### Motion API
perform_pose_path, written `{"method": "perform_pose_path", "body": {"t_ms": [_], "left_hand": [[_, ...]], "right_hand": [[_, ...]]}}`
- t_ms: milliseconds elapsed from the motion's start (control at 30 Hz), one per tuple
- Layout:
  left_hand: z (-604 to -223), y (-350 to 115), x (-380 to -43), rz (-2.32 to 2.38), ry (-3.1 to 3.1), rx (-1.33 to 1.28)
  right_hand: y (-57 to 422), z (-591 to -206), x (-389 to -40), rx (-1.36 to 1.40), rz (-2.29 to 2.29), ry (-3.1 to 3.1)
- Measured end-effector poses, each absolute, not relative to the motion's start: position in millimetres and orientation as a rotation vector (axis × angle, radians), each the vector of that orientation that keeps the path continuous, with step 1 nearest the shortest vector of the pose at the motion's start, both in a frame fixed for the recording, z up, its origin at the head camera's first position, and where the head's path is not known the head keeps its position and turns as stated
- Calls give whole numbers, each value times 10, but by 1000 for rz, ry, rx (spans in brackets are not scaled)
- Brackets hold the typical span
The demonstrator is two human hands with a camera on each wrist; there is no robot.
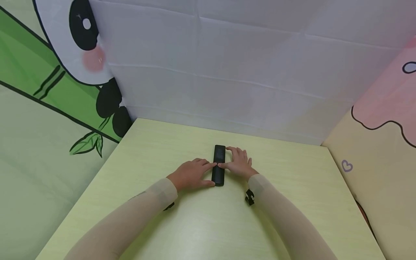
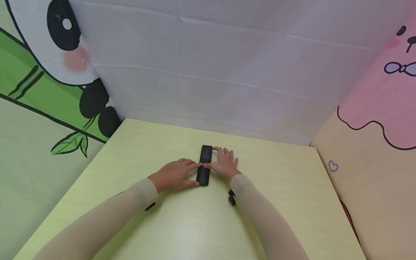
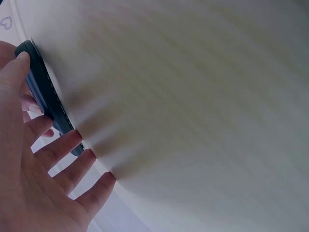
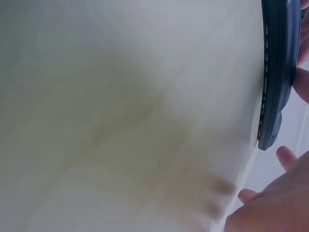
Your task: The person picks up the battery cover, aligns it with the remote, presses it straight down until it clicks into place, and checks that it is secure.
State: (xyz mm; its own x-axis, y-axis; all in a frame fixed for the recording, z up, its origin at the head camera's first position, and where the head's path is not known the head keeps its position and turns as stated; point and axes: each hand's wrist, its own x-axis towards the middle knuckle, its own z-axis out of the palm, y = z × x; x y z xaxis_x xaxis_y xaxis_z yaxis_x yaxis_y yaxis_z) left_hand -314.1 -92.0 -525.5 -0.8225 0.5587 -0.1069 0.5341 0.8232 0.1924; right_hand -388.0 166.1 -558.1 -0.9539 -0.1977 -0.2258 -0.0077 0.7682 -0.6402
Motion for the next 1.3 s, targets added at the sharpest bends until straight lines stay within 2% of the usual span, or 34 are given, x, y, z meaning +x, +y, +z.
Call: {"method": "perform_pose_path", "body": {"t_ms": [400, 1300], "left_hand": [[-5228, -970, -3112, 228, 2843, 870], [-5190, -1007, -3092, 221, 2844, 865]], "right_hand": [[1628, -5476, -3811, -204, -897, 2700], [1732, -5533, -3774, -261, -882, 2744]]}}
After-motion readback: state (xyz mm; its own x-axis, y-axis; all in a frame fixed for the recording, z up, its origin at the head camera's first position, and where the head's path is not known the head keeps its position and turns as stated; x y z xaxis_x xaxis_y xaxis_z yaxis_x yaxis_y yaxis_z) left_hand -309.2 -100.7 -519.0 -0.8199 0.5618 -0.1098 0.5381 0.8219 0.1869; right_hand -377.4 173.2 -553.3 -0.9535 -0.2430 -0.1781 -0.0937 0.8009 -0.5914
